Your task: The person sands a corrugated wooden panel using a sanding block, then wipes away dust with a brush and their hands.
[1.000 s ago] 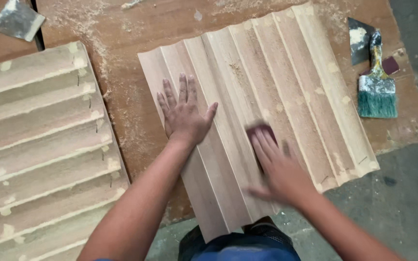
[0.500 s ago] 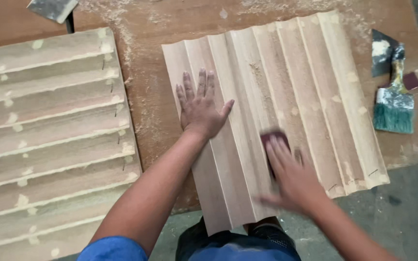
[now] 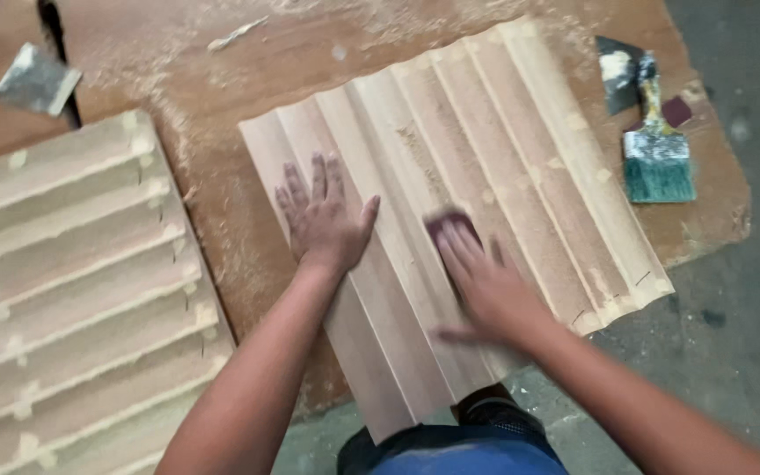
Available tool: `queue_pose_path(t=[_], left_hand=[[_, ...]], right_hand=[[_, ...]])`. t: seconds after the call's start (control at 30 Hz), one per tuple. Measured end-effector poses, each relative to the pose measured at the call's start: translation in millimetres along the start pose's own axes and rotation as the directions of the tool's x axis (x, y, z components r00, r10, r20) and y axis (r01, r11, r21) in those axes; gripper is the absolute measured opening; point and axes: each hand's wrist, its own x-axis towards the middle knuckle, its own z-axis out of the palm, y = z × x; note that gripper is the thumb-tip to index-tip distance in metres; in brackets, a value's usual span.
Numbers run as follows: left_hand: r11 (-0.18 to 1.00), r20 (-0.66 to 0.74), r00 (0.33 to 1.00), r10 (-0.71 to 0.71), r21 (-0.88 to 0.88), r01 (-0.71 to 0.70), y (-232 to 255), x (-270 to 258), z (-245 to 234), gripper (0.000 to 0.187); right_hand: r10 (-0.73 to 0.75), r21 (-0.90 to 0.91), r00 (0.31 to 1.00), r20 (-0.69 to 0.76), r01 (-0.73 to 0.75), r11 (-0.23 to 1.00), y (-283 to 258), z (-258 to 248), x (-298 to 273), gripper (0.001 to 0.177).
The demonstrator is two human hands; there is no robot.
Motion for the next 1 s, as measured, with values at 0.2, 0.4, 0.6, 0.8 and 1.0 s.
queue_pose_path(t=[0.2, 0.4, 0.6, 0.8, 1.0], left_hand=[[0.999, -0.016, 1.0, -0.012, 0.037, 0.012, 6.4, -0.4, -1.2, 0.095], [0.999, -0.018, 0.999, -0.031, 0.021, 0.032, 6.0, 0.5, 3.6, 0.094], [0.999, -0.04, 0.998, -0.039, 0.006, 0.039, 6.0, 0.3, 3.4, 0.095], [0.998, -0.039, 0.998, -0.044, 0.047, 0.046, 6.9, 1.4, 4.8, 0.095], [1.0, -0.131, 0.991, -0.014, 0.016, 0.016, 2.6, 0.9, 13.7, 0.093]], right_hand=[[-0.052, -0.189, 0.931, -0.361, -0.019, 0.982, -5.0, 155.9, -120.8, 0.132], [-0.023, -0.016, 0.989, -0.146, 0.021, 1.0, 14.5, 17.7, 47.6, 0.125], [-0.014, 0.011, 1.0, -0.017, 0.014, 1.0, -3.3, 73.1, -69.0, 0.122], [0.022, 0.118, 0.995, 0.097, -0.033, 0.992, -4.4, 41.2, -27.2, 0.116], [0.029, 0.042, 0.997, -0.07, -0.026, 0.999, 23.8, -15.0, 76.1, 0.101]])
